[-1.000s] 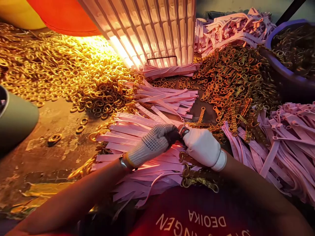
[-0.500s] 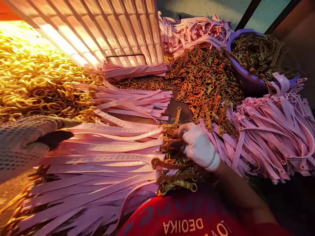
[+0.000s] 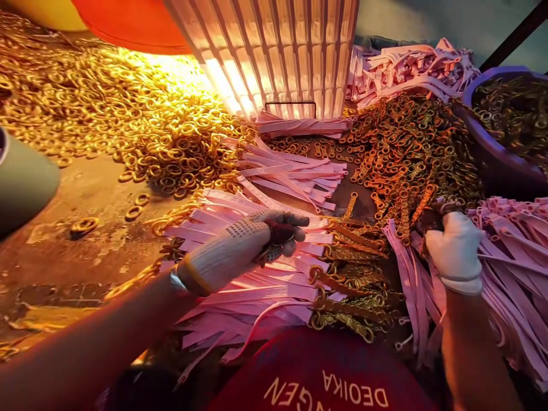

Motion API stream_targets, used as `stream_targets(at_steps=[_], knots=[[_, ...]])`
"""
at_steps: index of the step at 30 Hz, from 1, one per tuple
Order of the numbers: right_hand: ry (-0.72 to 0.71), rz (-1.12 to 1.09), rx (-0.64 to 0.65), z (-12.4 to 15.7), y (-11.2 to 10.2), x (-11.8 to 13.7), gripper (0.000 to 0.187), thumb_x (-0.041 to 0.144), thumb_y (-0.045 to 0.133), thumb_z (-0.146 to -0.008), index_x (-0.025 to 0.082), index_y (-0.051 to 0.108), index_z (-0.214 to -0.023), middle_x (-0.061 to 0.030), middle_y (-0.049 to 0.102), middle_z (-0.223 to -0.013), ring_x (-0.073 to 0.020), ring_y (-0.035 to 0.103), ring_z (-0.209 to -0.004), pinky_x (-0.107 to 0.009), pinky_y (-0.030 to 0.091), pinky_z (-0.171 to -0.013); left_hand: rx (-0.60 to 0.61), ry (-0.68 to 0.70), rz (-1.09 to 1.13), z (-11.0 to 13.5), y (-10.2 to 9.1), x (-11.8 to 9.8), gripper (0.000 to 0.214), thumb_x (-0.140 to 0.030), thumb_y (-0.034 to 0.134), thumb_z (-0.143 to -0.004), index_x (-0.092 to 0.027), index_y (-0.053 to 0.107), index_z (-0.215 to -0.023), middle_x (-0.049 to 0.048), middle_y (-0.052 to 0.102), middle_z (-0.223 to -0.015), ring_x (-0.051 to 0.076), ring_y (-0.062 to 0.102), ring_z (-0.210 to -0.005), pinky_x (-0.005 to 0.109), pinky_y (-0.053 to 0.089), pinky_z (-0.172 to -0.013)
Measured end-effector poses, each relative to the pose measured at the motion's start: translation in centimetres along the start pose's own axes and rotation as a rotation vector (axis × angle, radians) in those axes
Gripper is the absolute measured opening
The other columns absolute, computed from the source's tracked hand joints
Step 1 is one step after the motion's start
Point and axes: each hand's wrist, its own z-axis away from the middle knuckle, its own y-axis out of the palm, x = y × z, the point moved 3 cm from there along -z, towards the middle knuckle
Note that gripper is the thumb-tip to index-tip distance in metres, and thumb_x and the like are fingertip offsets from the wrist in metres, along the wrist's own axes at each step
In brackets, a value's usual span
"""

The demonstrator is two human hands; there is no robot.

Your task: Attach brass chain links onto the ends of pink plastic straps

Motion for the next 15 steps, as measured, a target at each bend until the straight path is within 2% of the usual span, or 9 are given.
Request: stream_targets(at_steps=[2, 3, 4, 6, 7, 9, 11, 13, 15], knots=[[0.044, -0.417, -0.122, 0.5, -1.1, 0.9, 0.017, 0.031, 0.053, -0.088, 0.018, 0.064, -0.084, -0.0090, 0.064, -0.077, -0.0264, 0.063, -0.079, -0.041, 0.050, -0.076, -0.012, 0.003, -0.034, 0.2, 0.4, 0.3, 0.039, -0.028, 0.072, -0.078, -0.012, 0.067, -0.113, 0.0100, 0.074, -0.086, 0.007, 0.053, -0.047, 0.015, 0.033, -0.036], [0.065, -0.648, -0.134, 0.8, -1.5, 1.8, 0.017, 0.034, 0.054, -0.091, 0.020, 0.065, -0.091, -0.0069, 0.066, -0.082, -0.0241, 0.064, -0.080, -0.040, 0.051, -0.078, -0.019, 0.009, -0.069, 0.2, 0.7, 0.4, 0.033, -0.031, 0.070, -0.082, -0.011, 0.068, -0.108, 0.0087, 0.073, -0.079, 0.006, 0.049, -0.044, 0.015, 0.032, -0.035], [0.086, -0.861, -0.096, 1.2, -1.7, 2.9, 0.017, 0.035, 0.055, -0.093, 0.022, 0.065, -0.098, -0.0049, 0.067, -0.087, -0.0215, 0.064, -0.080, -0.038, 0.052, -0.078, -0.019, 0.013, -0.109, 0.3, 1.0, 0.5, 0.030, -0.034, 0.068, -0.085, -0.010, 0.068, -0.102, 0.0078, 0.071, -0.072, 0.005, 0.046, -0.040, 0.015, 0.030, -0.035], [0.103, -1.129, 0.098, 2.1, -1.7, 6.0, 0.018, 0.033, 0.055, -0.096, 0.025, 0.063, -0.111, -0.0025, 0.067, -0.092, -0.0176, 0.064, -0.078, -0.033, 0.053, -0.073, 0.016, 0.016, -0.141, 0.4, 1.7, 0.6, 0.033, -0.039, 0.064, -0.090, -0.007, 0.069, -0.093, 0.0095, 0.070, -0.069, 0.005, 0.045, -0.040, 0.016, 0.030, -0.036], [0.082, -1.169, 0.199, 2.5, -1.6, 7.6, 0.019, 0.032, 0.055, -0.097, 0.025, 0.062, -0.113, -0.0023, 0.067, -0.093, -0.0169, 0.064, -0.079, -0.031, 0.053, -0.073, 0.044, 0.016, -0.121, 0.4, 2.0, 0.7, 0.036, -0.041, 0.062, -0.091, -0.006, 0.069, -0.093, 0.0118, 0.072, -0.073, 0.005, 0.046, -0.041, 0.016, 0.030, -0.037], [-0.022, -1.114, 0.362, 3.4, -1.3, 10.5, 0.022, 0.029, 0.055, -0.097, 0.024, 0.062, -0.117, -0.0035, 0.068, -0.098, -0.0174, 0.065, -0.086, -0.032, 0.054, -0.079, 0.102, -0.019, -0.032, 0.4, 2.4, 0.9, 0.043, -0.047, 0.058, -0.093, -0.007, 0.070, -0.102, 0.0170, 0.075, -0.090, 0.005, 0.048, -0.043, 0.017, 0.029, -0.037], [-0.138, -1.026, 0.429, 3.8, -1.2, 12.8, 0.028, 0.026, 0.056, -0.095, 0.023, 0.061, -0.122, -0.0058, 0.069, -0.106, -0.0195, 0.066, -0.094, -0.034, 0.054, -0.085, 0.152, -0.089, 0.062, 0.2, 2.4, 1.1, 0.052, -0.054, 0.053, -0.094, -0.009, 0.068, -0.115, 0.0192, 0.074, -0.102, 0.007, 0.050, -0.045, 0.018, 0.028, -0.037], [-0.219, -0.972, 0.449, 3.9, -1.1, 14.4, 0.035, 0.022, 0.056, -0.092, 0.024, 0.059, -0.127, -0.0073, 0.069, -0.112, -0.0213, 0.066, -0.097, -0.035, 0.055, -0.087, 0.198, -0.133, 0.071, 0.1, 2.2, 1.2, 0.056, -0.056, 0.053, -0.092, -0.010, 0.067, -0.121, 0.0164, 0.075, -0.094, 0.007, 0.049, -0.044, 0.019, 0.027, -0.037], [-0.272, -0.923, 0.432, 3.6, -1.4, 15.4, 0.039, 0.018, 0.057, -0.089, 0.024, 0.060, -0.128, -0.0080, 0.070, -0.111, -0.0229, 0.066, -0.099, -0.036, 0.055, -0.088, 0.234, -0.108, -0.028, 0.1, 1.9, 1.2, 0.051, -0.049, 0.060, -0.090, -0.011, 0.066, -0.124, 0.0093, 0.071, -0.075, 0.007, 0.045, -0.043, 0.018, 0.026, -0.037]])
